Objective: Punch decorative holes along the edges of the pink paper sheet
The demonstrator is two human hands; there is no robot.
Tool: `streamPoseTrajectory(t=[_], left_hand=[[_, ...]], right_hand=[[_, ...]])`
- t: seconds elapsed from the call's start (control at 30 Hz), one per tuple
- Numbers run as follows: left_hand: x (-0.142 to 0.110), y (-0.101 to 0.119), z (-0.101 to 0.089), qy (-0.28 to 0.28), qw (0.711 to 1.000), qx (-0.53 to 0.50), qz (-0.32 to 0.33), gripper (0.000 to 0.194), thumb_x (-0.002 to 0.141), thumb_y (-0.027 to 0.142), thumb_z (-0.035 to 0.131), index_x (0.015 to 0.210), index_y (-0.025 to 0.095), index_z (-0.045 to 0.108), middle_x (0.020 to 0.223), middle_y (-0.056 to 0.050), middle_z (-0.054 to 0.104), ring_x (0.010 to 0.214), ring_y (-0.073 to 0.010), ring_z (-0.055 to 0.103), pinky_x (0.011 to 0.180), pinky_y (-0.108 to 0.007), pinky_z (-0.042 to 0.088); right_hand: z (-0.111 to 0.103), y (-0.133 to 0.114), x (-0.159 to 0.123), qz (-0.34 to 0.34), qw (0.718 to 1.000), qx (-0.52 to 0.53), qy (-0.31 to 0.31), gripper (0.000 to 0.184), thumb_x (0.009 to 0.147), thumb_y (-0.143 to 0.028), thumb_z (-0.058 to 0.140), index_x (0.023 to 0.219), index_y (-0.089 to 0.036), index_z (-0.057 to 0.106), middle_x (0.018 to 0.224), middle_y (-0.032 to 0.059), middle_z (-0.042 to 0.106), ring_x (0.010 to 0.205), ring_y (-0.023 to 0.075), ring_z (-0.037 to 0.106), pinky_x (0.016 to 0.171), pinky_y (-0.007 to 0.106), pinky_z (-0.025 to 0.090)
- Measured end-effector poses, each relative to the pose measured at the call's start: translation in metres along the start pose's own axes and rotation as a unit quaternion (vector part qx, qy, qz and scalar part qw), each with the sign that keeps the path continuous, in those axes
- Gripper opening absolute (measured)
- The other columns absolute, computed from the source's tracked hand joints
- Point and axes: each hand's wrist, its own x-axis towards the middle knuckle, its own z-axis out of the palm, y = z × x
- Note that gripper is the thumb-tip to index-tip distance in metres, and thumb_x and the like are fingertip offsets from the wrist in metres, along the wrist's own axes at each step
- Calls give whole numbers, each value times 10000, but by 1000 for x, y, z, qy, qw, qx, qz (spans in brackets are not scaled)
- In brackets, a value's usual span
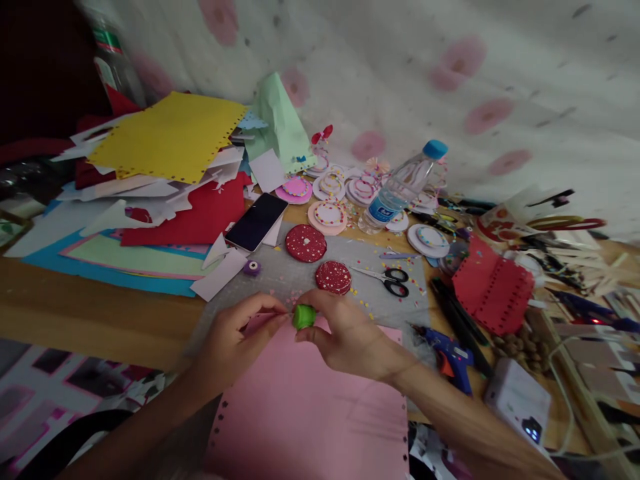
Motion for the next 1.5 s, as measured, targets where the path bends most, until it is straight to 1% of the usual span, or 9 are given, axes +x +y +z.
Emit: streamPoseTrajectory(t=[0.1,0.23,0.37,0.5,0.77,0.97,1.17,1.3,1.5], left_hand=[[1,-7,0,4,1000,12,3,69,855,179,568,868,215,626,817,15,699,763,-135,665,684,-213,527],[1,-15,-1,3,1000,19,-9,73,865,181,563,875,210,628,828,18,701,771,-129,665,690,-207,521],[2,-17,-5,-1,999,35,-16,74,860,179,566,867,211,633,826,22,701,774,-129,663,692,-207,517],[2,-15,-9,8,999,48,-9,64,854,191,571,857,208,633,816,17,700,773,-137,656,693,-214,515],[3,-14,-10,10,999,45,-3,62,850,195,580,857,214,639,831,14,704,786,-143,659,698,-221,517],[2,-16,-11,8,999,44,-15,55,852,192,590,867,208,640,815,21,696,767,-133,654,688,-209,506],[1,-15,-14,5,999,40,-9,62,859,184,579,863,204,639,822,21,695,779,-126,656,702,-199,507],[3,-14,-16,18,999,33,-13,65,850,173,583,859,196,643,812,18,697,768,-124,658,690,-193,512],[4,-17,-16,26,999,15,-16,66,845,176,590,867,196,650,812,21,699,773,-116,665,683,-178,511]], right_hand=[[11,6,3,0,1000,-10,22,82,853,-254,609,911,-203,579,837,44,676,766,185,621,697,301,479],[19,16,10,-3,999,22,32,45,846,-224,608,880,-201,589,832,35,679,764,175,624,701,289,482],[11,22,12,-19,998,59,-12,117,838,-286,653,895,-194,606,881,31,677,823,173,627,754,292,491],[0,25,8,-28,998,47,-37,179,843,-301,662,981,-196,615,904,26,670,854,171,626,794,302,490],[5,22,7,-20,1000,18,-7,156,846,-249,637,991,-197,611,892,48,676,817,182,623,747,312,499],[15,19,8,2,1000,13,29,81,845,-229,602,914,-189,619,831,47,675,759,185,623,695,300,485],[8,26,7,-12,997,70,-10,154,858,-317,632,942,-189,620,891,37,673,832,178,625,770,297,491],[-2,27,5,-16,999,45,-22,151,860,-316,635,936,-189,607,893,39,667,832,175,615,762,294,481],[5,32,5,-25,1000,5,16,129,864,-282,620,940,-182,592,851,42,653,777,169,600,699,284,459]])
